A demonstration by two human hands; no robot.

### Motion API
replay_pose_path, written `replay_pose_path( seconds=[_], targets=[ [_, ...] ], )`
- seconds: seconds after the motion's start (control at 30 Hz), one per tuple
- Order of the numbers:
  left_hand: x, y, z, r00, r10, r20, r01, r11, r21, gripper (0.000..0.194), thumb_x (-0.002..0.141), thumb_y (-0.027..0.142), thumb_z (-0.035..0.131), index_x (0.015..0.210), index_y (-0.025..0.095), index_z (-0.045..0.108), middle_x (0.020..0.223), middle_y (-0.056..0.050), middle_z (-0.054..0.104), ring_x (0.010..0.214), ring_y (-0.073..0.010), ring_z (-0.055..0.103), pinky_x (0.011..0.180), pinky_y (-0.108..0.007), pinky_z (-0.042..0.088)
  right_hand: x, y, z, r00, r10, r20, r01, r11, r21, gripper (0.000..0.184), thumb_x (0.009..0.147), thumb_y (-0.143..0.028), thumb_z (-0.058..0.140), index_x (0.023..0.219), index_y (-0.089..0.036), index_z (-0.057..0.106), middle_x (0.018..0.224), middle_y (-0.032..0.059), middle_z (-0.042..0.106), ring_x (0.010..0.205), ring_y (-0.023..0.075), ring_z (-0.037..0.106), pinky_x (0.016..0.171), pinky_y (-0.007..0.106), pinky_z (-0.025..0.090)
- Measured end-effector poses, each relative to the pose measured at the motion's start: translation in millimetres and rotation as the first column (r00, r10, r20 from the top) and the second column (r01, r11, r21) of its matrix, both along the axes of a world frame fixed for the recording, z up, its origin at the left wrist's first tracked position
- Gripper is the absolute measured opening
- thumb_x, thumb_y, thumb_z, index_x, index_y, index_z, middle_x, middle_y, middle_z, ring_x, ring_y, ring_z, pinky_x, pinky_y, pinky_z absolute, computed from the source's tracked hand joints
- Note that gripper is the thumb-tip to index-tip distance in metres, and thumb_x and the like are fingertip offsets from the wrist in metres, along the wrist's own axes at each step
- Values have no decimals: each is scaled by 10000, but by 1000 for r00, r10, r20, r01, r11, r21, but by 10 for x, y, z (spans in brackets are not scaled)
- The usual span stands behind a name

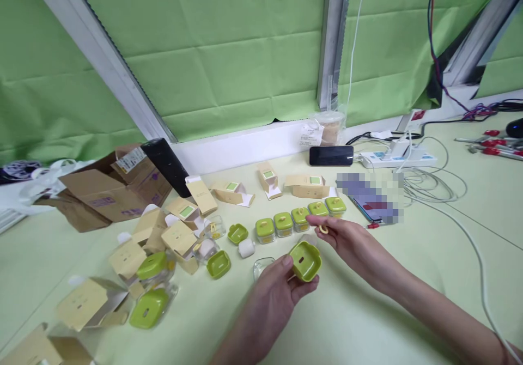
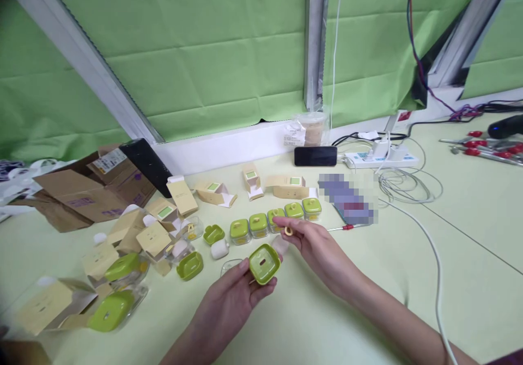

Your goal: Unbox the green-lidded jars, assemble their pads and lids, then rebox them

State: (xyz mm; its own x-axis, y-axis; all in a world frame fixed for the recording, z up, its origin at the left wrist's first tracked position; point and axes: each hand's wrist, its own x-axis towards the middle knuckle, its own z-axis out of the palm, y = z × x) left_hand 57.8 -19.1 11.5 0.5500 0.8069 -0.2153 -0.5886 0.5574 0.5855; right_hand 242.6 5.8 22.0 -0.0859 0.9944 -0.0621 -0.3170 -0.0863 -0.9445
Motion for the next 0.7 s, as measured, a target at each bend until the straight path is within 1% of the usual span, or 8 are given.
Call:
replay_pose_path(
  seconds=[0.07, 0.13, 0.23, 0.3, 0.37, 0.47, 0.57, 0.7],
  targets=[
    [9, -22, -20, 1000, 12, -20, -12, 1000, 16, 202, 900, 206, 513, 974, 118, 679, 1057, -95, 665, 938, -175, 602, 916, -336, 453, 6, -32, 28, 998, 12, 59, -14, 999, 32, 365, 771, -372, 695, 1115, -256, 665, 1079, 56, 666, 1038, 194, 586, 914, 320, 475],
    [17, -32, -30, 999, 20, -36, -20, 1000, 13, 201, 902, 218, 521, 1002, 135, 674, 1070, -84, 664, 915, -161, 609, 903, -327, 460, 8, -75, 54, 992, 39, 119, -49, 995, 82, 464, 738, -340, 733, 1183, -295, 610, 1045, 44, 667, 942, 190, 638, 850, 340, 519],
    [30, -32, -34, 998, 14, -63, -14, 1000, -5, 225, 898, 247, 536, 1047, 132, 661, 1050, -85, 665, 864, -145, 617, 853, -306, 482, 18, -131, 76, 965, -1, 264, -69, 964, 258, 245, 748, -318, 722, 986, -268, 696, 1014, 49, 644, 889, 194, 651, 785, 340, 543],
    [40, -33, -34, 997, 6, -81, -7, 1000, -3, 247, 893, 272, 546, 1046, 114, 660, 994, -88, 670, 822, -134, 618, 808, -285, 495, 26, -155, 77, 910, -104, 402, -83, 903, 422, 106, 753, -291, 719, 851, -253, 708, 979, 43, 627, 936, 200, 617, 811, 338, 519],
    [52, -42, -36, 995, -14, -102, 14, 1000, -3, 267, 884, 307, 559, 1012, 100, 668, 916, -79, 670, 763, -123, 620, 760, -262, 500, 26, -170, 69, 837, -167, 522, -153, 843, 515, 77, 763, -271, 713, 833, -254, 686, 877, 24, 618, 889, 190, 597, 798, 337, 500],
    [68, -62, -43, 990, -36, -133, 34, 999, -13, 270, 865, 347, 579, 930, 104, 678, 833, -55, 658, 697, -116, 626, 718, -248, 496, 8, -187, 55, 714, -134, 687, -317, 813, 488, 43, 800, -262, 674, 839, -255, 658, 808, 14, 591, 831, 188, 570, 760, 342, 484],
    [79, -74, -46, 986, -34, -163, 36, 999, 5, 270, 860, 359, 582, 907, 108, 669, 814, -45, 644, 680, -117, 628, 703, -250, 491, -6, -198, 63, 590, -133, 796, -403, 806, 433, 32, 819, -228, 641, 843, -249, 645, 940, 47, 564, 944, 220, 537, 821, 380, 461],
    [88, -74, -41, 974, -37, -223, 44, 999, 26, 318, 845, 390, 594, 917, 85, 651, 811, -46, 620, 672, -115, 620, 706, -259, 485, 12, -203, 118, 513, -135, 848, -484, 770, 416, 56, 850, -172, 584, 860, -226, 597, 948, 58, 567, 927, 214, 541, 791, 360, 466]
  ],
)
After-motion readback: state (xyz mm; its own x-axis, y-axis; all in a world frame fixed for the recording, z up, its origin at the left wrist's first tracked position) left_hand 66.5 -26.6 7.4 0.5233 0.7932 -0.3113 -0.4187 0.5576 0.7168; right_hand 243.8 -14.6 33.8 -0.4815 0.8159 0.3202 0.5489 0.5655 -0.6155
